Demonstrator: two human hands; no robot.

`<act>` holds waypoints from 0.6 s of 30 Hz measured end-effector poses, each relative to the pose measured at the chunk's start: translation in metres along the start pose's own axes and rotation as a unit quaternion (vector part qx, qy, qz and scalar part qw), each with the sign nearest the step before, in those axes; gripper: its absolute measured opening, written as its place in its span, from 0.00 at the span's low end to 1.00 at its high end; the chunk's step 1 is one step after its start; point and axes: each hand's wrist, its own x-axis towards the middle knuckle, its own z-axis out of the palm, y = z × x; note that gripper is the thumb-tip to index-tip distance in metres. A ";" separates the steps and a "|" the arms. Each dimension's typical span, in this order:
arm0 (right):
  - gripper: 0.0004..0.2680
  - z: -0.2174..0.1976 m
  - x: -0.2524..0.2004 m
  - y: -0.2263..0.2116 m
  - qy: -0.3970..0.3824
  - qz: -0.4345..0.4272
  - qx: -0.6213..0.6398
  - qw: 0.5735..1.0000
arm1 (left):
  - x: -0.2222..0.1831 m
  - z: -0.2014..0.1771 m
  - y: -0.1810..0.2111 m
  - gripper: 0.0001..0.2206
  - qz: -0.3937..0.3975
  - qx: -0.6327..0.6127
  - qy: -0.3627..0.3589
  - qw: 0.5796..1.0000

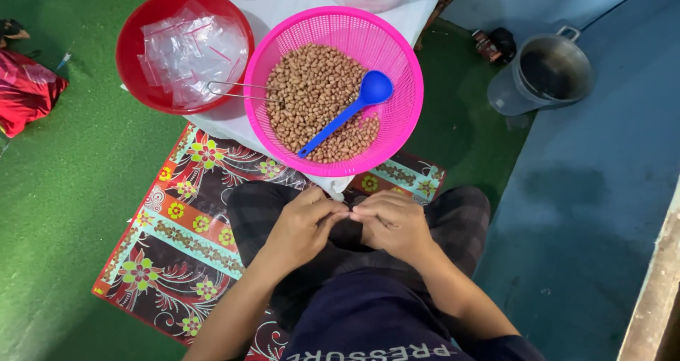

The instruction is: Scooping peanuts from a basket into small plastic bags using a spoon and hands while sitting on the floor.

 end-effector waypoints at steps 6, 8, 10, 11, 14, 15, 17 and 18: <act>0.01 -0.019 0.006 0.003 -0.034 0.182 -0.013 0.983 | -0.003 -0.002 0.000 0.10 -0.056 -0.036 0.026 0.997; 0.01 -0.029 0.003 0.017 0.072 0.347 0.043 0.934 | -0.013 -0.001 -0.008 0.16 -0.099 -0.055 0.024 0.993; 0.01 -0.045 0.018 0.017 0.144 0.351 0.123 0.917 | -0.016 -0.010 -0.016 0.12 -0.090 -0.005 0.010 0.996; 0.02 -0.052 0.025 0.018 0.218 0.354 0.203 0.887 | -0.019 -0.015 -0.020 0.09 -0.082 0.047 -0.008 0.995; 0.04 -0.070 0.068 -0.014 0.343 0.300 0.224 0.861 | -0.067 0.004 -0.101 0.18 -0.117 0.305 -0.032 0.944; 0.04 -0.075 0.077 -0.018 0.337 0.298 0.225 0.864 | -0.086 0.011 -0.118 0.18 -0.120 0.306 -0.025 0.944; 0.04 -0.085 0.095 -0.026 0.394 0.055 0.105 0.911 | -0.121 0.025 -0.152 0.32 -0.286 0.414 -0.049 0.863; 0.04 -0.090 0.107 -0.029 0.388 0.053 0.108 0.914 | -0.123 0.024 -0.152 0.32 -0.290 0.414 -0.042 0.862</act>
